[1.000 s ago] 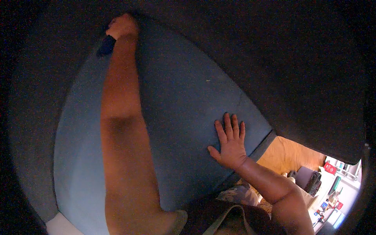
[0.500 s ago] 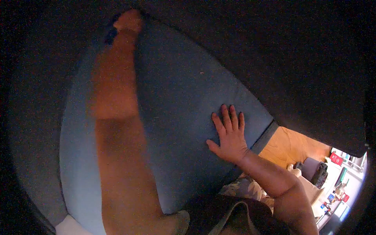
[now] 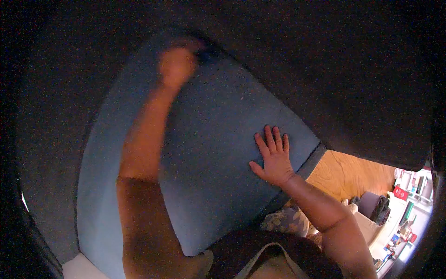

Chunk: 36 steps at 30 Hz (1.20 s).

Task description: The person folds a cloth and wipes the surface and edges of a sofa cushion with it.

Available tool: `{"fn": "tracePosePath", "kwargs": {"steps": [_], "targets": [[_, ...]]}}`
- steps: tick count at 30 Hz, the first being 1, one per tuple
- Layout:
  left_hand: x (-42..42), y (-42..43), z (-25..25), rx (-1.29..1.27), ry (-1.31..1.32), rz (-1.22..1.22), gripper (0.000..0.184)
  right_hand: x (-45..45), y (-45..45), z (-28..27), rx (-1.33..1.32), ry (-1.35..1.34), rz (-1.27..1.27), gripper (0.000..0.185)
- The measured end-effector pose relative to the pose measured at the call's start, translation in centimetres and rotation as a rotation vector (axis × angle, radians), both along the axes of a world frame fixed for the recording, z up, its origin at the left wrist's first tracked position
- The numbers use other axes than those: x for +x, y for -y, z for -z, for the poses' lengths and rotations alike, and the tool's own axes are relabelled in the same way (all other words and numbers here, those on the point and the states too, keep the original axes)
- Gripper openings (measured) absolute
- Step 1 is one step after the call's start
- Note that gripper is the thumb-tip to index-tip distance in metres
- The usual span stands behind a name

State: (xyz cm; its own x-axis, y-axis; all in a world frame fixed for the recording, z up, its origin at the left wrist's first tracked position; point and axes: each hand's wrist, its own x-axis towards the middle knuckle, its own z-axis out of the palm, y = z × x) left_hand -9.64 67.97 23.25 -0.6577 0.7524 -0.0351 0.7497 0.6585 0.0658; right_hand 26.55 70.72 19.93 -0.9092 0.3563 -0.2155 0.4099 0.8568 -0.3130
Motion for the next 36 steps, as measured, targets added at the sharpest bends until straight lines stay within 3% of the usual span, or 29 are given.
{"fn": "tracePosePath", "kwargs": {"steps": [1,4,8,11,17,20,22,23,24,25,26,27,28,30,32,34,36], "targets": [[-4.9,1.6,1.5,0.263,-0.407,0.046,0.030,-0.2,0.1,0.0,0.001,-0.006,-0.002,0.079],[-11.5,2.0,3.7,0.293,-0.275,-0.406,0.028,-1.1,0.3,-0.6,0.021,0.005,-0.003,0.079],[-8.6,-3.2,5.9,0.137,-0.236,-0.474,0.027,-1.7,1.5,-1.3,0.003,0.026,-0.003,0.078],[-2.7,-5.6,4.6,0.008,-0.201,-0.223,0.026,-3.1,1.0,-1.3,-0.002,0.001,0.014,0.078],[8.4,-3.6,6.1,0.122,-0.094,0.238,0.028,-6.8,1.5,-0.2,-0.017,0.011,0.036,0.078],[11.4,-1.2,4.2,0.221,0.009,0.496,0.032,-9.8,1.3,-0.3,-0.030,0.011,0.027,0.077],[10.1,1.1,4.0,0.281,0.783,0.632,0.035,-11.2,1.6,-1.2,-0.267,0.335,0.021,0.075],[7.4,1.2,3.8,0.301,0.612,0.549,0.035,-11.9,1.2,-1.2,-0.273,0.334,0.027,0.075],[3.6,1.0,3.9,0.357,0.439,0.389,0.033,-12.6,0.9,-0.8,-0.207,0.154,0.038,0.075],[0.2,-0.9,-0.5,-0.097,0.375,0.071,0.034,-13.4,0.6,-0.6,-0.147,-0.022,0.053,0.074],[-4.7,-0.4,2.8,0.206,-0.027,0.071,0.034,-14.6,0.0,-0.6,-0.147,-0.007,0.064,0.074],[-9.3,-1.3,4.7,0.258,-0.199,-0.021,0.032,-15.6,-0.7,-0.7,-0.164,-0.002,0.075,0.074],[-8.7,-2.3,6.4,0.276,-0.203,-0.024,0.032,-15.1,-1.3,-0.2,-0.128,-0.022,0.061,0.074],[-8.6,-4.5,7.9,-0.004,-0.416,-0.167,0.030,-15.9,-2.1,-0.3,-0.099,-0.041,0.056,0.074],[-4.2,-8.3,6.7,-0.116,-0.235,-0.079,0.028,-16.8,-2.4,-0.3,-0.122,-0.018,0.051,0.075],[1.6,-9.5,6.2,-0.028,-0.243,0.052,0.026,-17.0,-2.7,-0.4,-0.114,-0.013,0.037,0.074],[6.0,-8.2,3.6,0.067,-0.034,0.249,0.025,-17.0,-3.0,-0.1,-0.095,-0.014,0.030,0.073]]}}
